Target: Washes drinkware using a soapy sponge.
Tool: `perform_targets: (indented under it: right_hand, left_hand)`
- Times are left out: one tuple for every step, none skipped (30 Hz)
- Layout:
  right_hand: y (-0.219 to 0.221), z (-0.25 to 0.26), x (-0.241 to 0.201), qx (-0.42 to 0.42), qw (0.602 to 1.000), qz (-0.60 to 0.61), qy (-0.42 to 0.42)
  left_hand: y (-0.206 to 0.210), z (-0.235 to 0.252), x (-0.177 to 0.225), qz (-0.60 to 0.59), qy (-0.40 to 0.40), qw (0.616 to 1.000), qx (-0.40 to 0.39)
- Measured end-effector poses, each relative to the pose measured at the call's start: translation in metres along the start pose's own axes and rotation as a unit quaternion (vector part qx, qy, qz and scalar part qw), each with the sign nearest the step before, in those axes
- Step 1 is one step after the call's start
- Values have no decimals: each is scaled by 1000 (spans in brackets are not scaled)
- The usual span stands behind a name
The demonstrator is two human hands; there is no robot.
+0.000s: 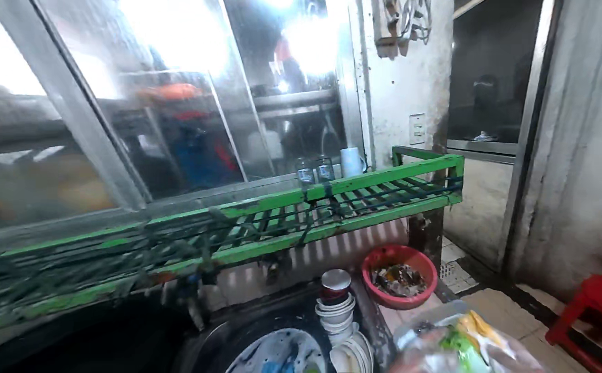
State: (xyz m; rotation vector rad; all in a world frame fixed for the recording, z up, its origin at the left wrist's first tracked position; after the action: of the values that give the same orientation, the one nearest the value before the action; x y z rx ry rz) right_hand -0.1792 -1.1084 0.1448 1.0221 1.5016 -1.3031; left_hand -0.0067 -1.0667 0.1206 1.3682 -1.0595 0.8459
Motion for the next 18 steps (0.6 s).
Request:
perform_targets:
  right_hand:
    - [1, -2, 1, -9, 1000, 6, 22]
    - [6, -6, 0, -18, 999, -19, 20]
    - [14, -10, -2, -25, 998, -62, -2]
    - [22, -15, -5, -25, 991, -122, -44]
    - [29, -22, -11, -26, 973, -202, -105]
    - [35, -27, -15, -29, 944, -286, -163]
    - [41, -31, -14, -48, 920, -340, -188]
    - [42, -31, -10, -75, 917, -352, -174]
    - [40, -30, -3, -102, 937, -310, -128]
    - [35, -29, 2, -115, 970, -207, -54]
    - [32, -30, 5, -107, 992, -67, -5]
    - [31, -29, 5, -90, 993, 73, 21]
    - [34, -29, 3, -72, 980, 180, 37]
    - [37, -31, -2, -34, 976, 210, 48]
    - [39, -36, -7, 10, 988, 147, 45]
    - [40, -40, -12, 23, 999, 6, 24]
    - [44, -40, -13, -3, 985, -172, -10]
    - [51, -39, -9, -43, 934, -349, -69]
  left_hand:
    - [-10, 6, 10, -31, 21, 999, 34]
    - [-17, 12, 19, -45, 26, 997, 60]
    - [-21, 16, 23, -33, 17, 996, 76]
    - [-22, 19, 23, -3, -2, 997, 82]
    - [-22, 23, 23, 43, -24, 995, 82]
    - [-19, 27, 22, 97, -56, 991, 72]
    - [-14, 30, 25, 147, -91, 984, 50]
    - [-11, 35, 27, 170, -111, 978, 38]
    - [-9, 40, 27, 160, -106, 981, 41]
    - [-8, 46, 26, 113, -78, 989, 62]
    - [-7, 49, 22, 27, -31, 995, 92]
    - [-5, 49, 12, -81, 14, 990, 118]
    - [0, 44, 0, -172, 44, 974, 144]
    - [9, 34, -7, -216, 59, 961, 163]
    - [18, 20, -12, -209, 57, 962, 168]
    - [25, 11, -15, -195, 46, 965, 168]
    - [29, 7, -18, -177, 33, 972, 153]
    - [30, 5, -22, -154, 18, 978, 142]
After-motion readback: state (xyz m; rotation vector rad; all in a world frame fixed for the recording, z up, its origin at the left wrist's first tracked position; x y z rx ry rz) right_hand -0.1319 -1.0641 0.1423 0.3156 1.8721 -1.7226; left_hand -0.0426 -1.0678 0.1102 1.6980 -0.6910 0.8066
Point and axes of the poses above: each hand's wrist, its own z-axis towards the middle knuckle, its own y-axis out of the palm, x = y × z, the point moved 7 cm from there along z, towards the middle knuckle, and after that the axes turned 15 degrees about -z, right-handed, at the moved point
